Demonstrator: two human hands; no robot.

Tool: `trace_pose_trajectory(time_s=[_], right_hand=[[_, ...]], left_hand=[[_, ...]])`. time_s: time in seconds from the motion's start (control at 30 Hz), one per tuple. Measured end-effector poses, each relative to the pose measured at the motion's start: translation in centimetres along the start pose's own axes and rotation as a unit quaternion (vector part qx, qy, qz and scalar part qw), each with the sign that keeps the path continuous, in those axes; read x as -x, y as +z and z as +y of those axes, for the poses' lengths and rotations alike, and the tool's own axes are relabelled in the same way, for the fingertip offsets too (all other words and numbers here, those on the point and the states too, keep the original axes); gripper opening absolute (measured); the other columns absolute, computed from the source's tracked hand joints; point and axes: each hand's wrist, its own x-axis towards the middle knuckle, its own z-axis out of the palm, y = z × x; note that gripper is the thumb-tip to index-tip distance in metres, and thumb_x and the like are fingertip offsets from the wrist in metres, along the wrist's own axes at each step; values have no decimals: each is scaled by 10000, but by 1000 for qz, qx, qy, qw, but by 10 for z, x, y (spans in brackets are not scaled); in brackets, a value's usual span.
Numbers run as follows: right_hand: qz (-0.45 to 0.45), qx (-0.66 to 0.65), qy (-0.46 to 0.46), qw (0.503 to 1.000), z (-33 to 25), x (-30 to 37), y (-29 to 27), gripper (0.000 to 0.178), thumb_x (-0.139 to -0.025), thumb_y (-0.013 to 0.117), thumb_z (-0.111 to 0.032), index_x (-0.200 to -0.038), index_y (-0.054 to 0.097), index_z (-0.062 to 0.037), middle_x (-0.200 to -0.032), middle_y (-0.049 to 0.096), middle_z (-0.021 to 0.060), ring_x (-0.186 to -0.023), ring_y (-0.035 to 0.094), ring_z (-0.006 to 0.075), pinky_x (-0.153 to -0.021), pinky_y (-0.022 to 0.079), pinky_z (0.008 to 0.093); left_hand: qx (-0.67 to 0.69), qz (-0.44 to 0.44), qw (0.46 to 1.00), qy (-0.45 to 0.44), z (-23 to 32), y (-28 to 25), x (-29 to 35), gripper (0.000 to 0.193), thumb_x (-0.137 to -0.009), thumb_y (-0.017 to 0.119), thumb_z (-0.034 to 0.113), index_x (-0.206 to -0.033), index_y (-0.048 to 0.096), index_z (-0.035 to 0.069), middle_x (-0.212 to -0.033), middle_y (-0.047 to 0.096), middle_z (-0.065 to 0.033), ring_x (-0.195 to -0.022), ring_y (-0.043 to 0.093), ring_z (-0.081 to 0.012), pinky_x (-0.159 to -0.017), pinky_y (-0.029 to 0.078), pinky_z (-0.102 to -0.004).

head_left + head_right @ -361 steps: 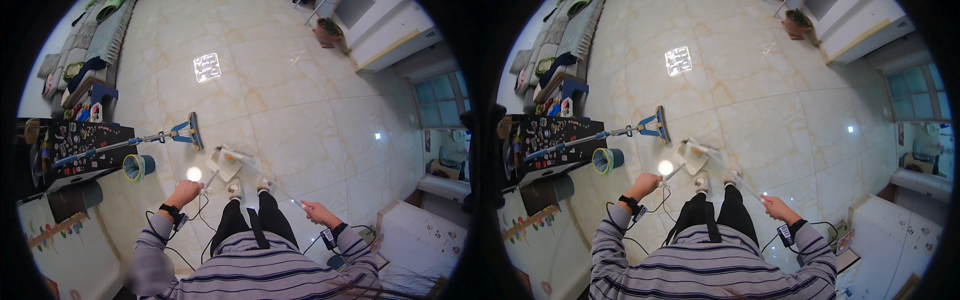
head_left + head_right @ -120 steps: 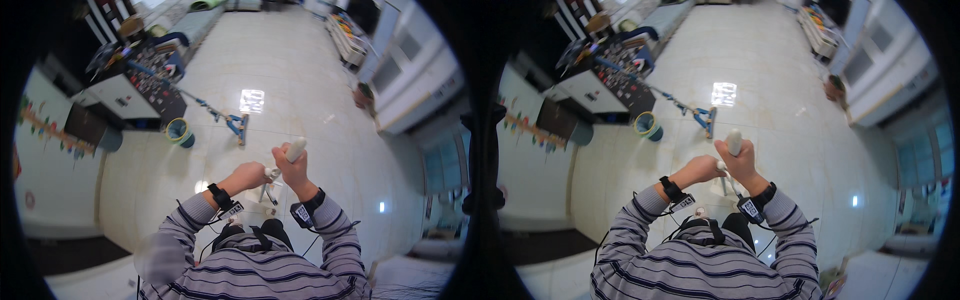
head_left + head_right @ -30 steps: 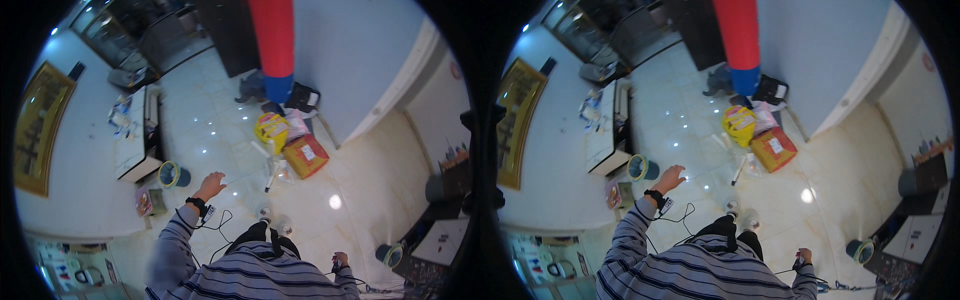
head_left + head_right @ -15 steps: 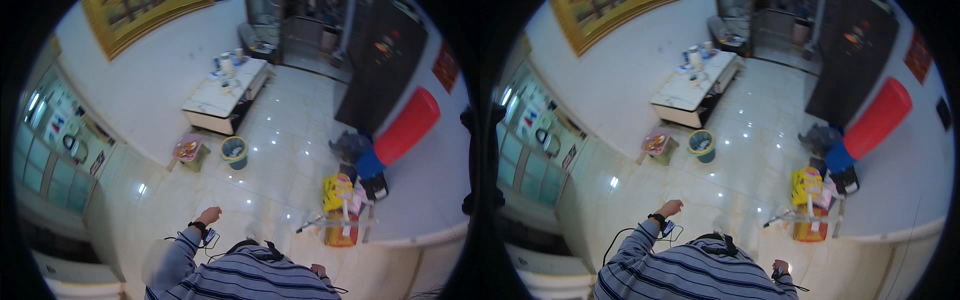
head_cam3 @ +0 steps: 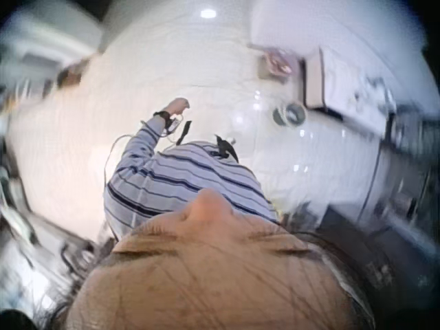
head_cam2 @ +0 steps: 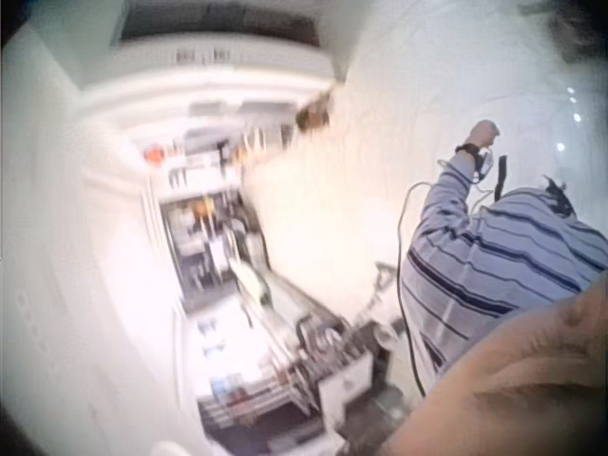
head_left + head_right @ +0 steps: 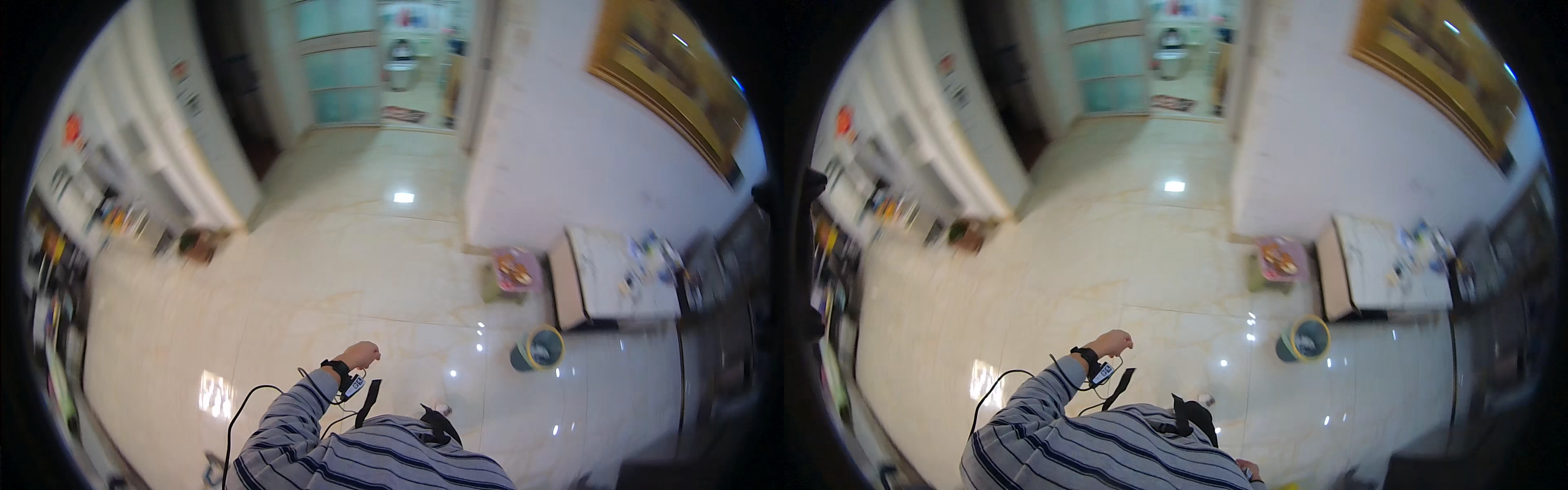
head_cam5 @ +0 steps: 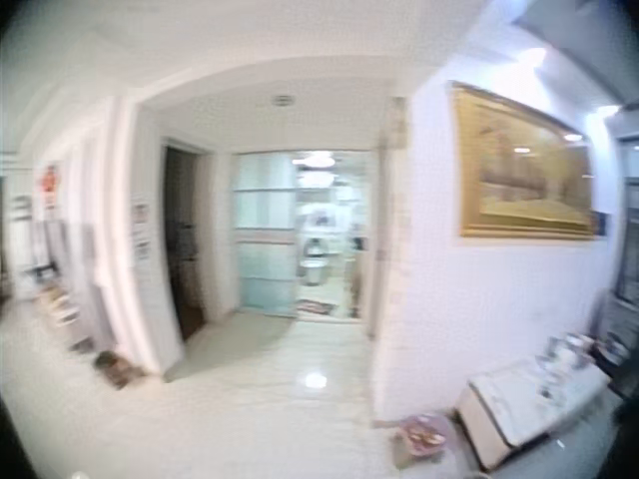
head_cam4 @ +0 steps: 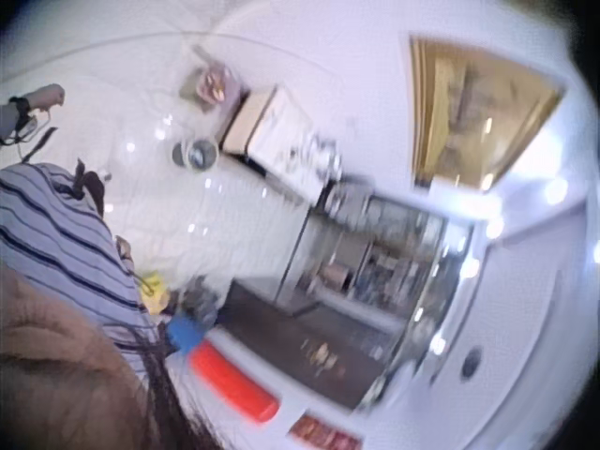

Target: The person wipes the frame of a whiteboard with a tissue while kneeling, then stands and moves the whiteboard. They sweep the tiled floor with a broom and dustpan, then mop the floor with a flat mop, rinsing the mop head in a basin in the bathroom.

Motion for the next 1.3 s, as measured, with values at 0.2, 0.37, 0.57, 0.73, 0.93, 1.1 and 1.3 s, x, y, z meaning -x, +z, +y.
trace_pose_trajectory(time_s=[0.2, 0.37, 0.57, 0.73, 0.93, 1.1, 1.3], right_hand=[[-118, -51, 162, 978, -243, -141, -104, 408, -806, 535, -176, -1172, 523, 2, -674, 567, 98, -584, 538, 231, -536, 456, 322], [-198, 100, 198, 955, -421, -228, -91, 374, -833, 510, -201, -1164, 530, -28, -626, 531, 67, -528, 500, 215, -495, 428, 317], [-262, 252, 204, 909, -543, -296, -24, 338, -866, 479, -232, -1153, 538, -64, -569, 489, 29, -461, 454, 195, -445, 394, 312], [-318, 385, 143, 855, -592, -271, 92, 320, -885, 457, -237, -1152, 535, -78, -512, 399, -5, -406, 372, 158, -404, 328, 300], [-376, 529, 58, 759, -582, -186, 236, 310, -888, 417, -160, -1158, 522, -47, -474, 273, -33, -385, 270, 116, -386, 242, 284], [-501, 660, -92, 552, -544, -159, 335, 290, -885, 381, -97, -1113, 552, -46, -471, 279, -33, -383, 276, 116, -381, 244, 291], [-535, 706, -252, 389, -534, -134, 449, 273, -860, 404, -94, -1069, 572, -47, -483, 348, -27, -378, 325, 98, -368, 262, 281]], left_hand=[[228, 101, 934, -258, -40, 35, 116, 329, -859, 464, 313, -843, 653, 44, -769, 619, -132, -603, 586, -242, -523, 482, -354], [343, 216, 829, -385, -51, 92, 209, 330, -867, 458, 314, -823, 659, 56, -764, 625, -127, -632, 588, -266, -573, 470, -394], [384, 333, 707, -491, -21, 201, 274, 351, -863, 460, 327, -780, 674, 60, -762, 633, -148, -688, 597, -285, -657, 461, -409], [426, 397, 588, -561, 19, 296, 341, 377, -856, 454, 339, -752, 679, 55, -787, 640, -161, -758, 600, -309, -706, 456, -412], [455, 448, 498, -587, 52, 387, 410, 402, -861, 443, 352, -759, 679, 44, -774, 635, -172, -759, 589, -326, -717, 449, -412], [445, 516, 377, -628, 63, 447, 477, 370, -847, 494, 326, -703, 646, 21, -741, 624, -179, -727, 586, -307, -681, 442, -384], [439, 563, 283, -641, 58, 481, 567, 378, -858, 475, 323, -689, 632, 23, -765, 628, -174, -740, 591, -305, -679, 446, -379]])
